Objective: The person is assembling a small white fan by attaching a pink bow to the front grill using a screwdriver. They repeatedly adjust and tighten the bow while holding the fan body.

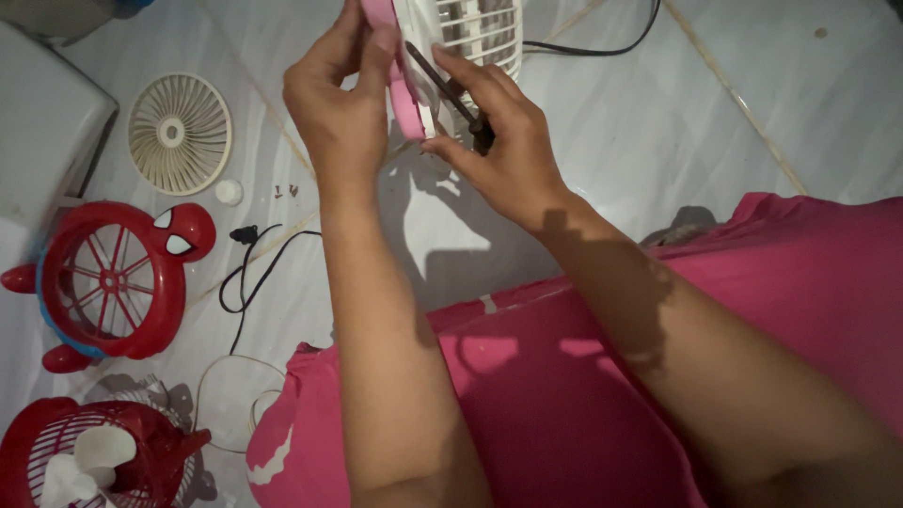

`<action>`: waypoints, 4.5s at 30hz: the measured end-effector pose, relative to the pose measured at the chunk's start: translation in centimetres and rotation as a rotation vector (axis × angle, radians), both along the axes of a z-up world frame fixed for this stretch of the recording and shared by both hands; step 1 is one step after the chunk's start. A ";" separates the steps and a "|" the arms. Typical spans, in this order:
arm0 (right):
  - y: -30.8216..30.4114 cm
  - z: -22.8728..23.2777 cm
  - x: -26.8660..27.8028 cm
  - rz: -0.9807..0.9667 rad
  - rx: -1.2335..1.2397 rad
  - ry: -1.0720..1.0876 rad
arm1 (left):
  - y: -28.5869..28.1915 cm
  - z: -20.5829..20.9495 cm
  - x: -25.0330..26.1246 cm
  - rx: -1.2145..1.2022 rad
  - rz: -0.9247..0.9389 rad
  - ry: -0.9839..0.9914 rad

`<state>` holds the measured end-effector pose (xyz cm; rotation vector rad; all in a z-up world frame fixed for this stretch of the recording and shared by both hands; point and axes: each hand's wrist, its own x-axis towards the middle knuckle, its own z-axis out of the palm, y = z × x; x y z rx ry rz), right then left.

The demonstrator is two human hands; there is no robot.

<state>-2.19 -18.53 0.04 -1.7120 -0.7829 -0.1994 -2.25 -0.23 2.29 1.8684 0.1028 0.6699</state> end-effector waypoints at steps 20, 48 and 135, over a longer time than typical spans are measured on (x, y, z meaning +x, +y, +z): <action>0.0 -0.2 0.2 0.016 0.017 0.009 | -0.3 0.6 0.0 0.052 0.028 0.019; -0.2 7.2 12.3 0.463 -0.352 -0.106 | 1.2 -2.6 0.6 0.016 -0.263 0.184; -20.2 -3.5 26.3 -0.354 -0.344 0.771 | -3.9 3.0 -1.6 0.404 0.199 0.132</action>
